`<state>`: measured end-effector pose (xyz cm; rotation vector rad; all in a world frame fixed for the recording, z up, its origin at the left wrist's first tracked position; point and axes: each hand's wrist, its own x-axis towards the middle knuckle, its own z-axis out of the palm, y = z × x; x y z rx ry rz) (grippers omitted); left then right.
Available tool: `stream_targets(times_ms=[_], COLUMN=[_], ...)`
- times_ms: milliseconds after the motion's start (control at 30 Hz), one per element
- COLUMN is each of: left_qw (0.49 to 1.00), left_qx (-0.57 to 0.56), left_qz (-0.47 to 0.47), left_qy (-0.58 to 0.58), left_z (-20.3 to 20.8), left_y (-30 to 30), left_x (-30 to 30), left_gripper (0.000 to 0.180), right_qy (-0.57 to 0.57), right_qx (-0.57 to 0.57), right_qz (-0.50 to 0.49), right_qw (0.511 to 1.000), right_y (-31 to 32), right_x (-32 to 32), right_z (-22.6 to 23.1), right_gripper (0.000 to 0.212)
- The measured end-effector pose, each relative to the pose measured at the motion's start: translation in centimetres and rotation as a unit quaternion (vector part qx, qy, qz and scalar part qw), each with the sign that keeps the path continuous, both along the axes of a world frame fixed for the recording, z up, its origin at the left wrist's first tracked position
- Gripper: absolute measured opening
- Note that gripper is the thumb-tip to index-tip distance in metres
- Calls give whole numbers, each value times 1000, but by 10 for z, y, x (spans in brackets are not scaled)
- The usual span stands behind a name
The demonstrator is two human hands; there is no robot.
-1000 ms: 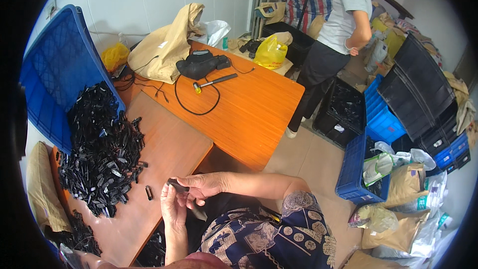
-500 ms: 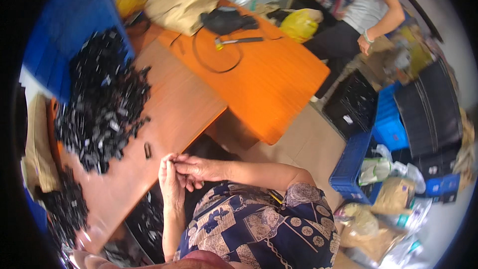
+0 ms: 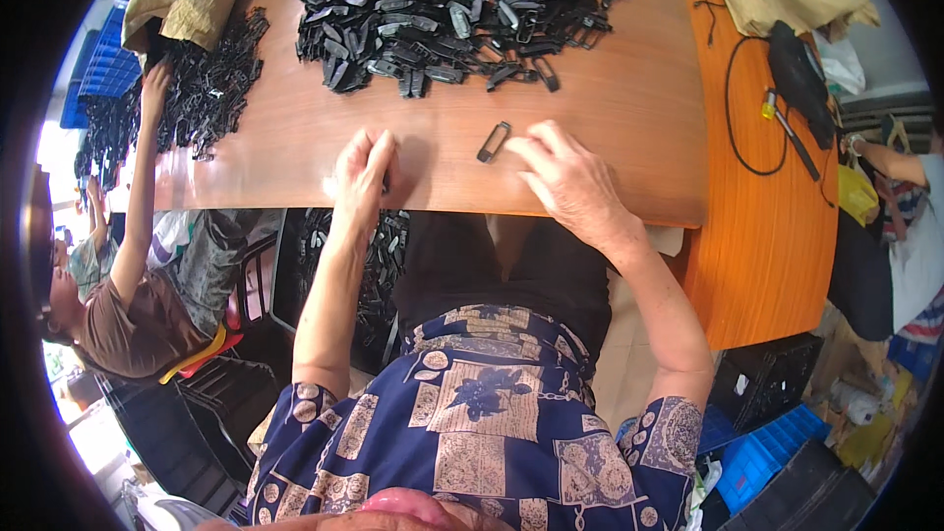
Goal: The person assembles or checks small plastic buckle components by hand at a factory table.
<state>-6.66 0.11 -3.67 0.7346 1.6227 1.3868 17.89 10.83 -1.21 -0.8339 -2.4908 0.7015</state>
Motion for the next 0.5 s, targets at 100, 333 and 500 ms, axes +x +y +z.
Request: stream_targets(times_ms=[100, 333, 500], left_qw=[970, 815, 803], left_qx=[45, -27, -31], left_qz=[-14, -126, -120], left_qy=[238, 565, 583], left_z=[-16, 7, -5], left_y=[37, 75, 80], left_x=[-33, -20, -38], left_gripper=[13, 32, 34], right_qy=[-47, -1, 39], right_qx=[106, 34, -58], right_qz=[97, 202, 16], right_qw=[988, 979, 997], right_y=[13, 39, 44], right_x=[-26, -41, -14], right_z=[3, -56, -28], right_gripper=[25, 18, 28])
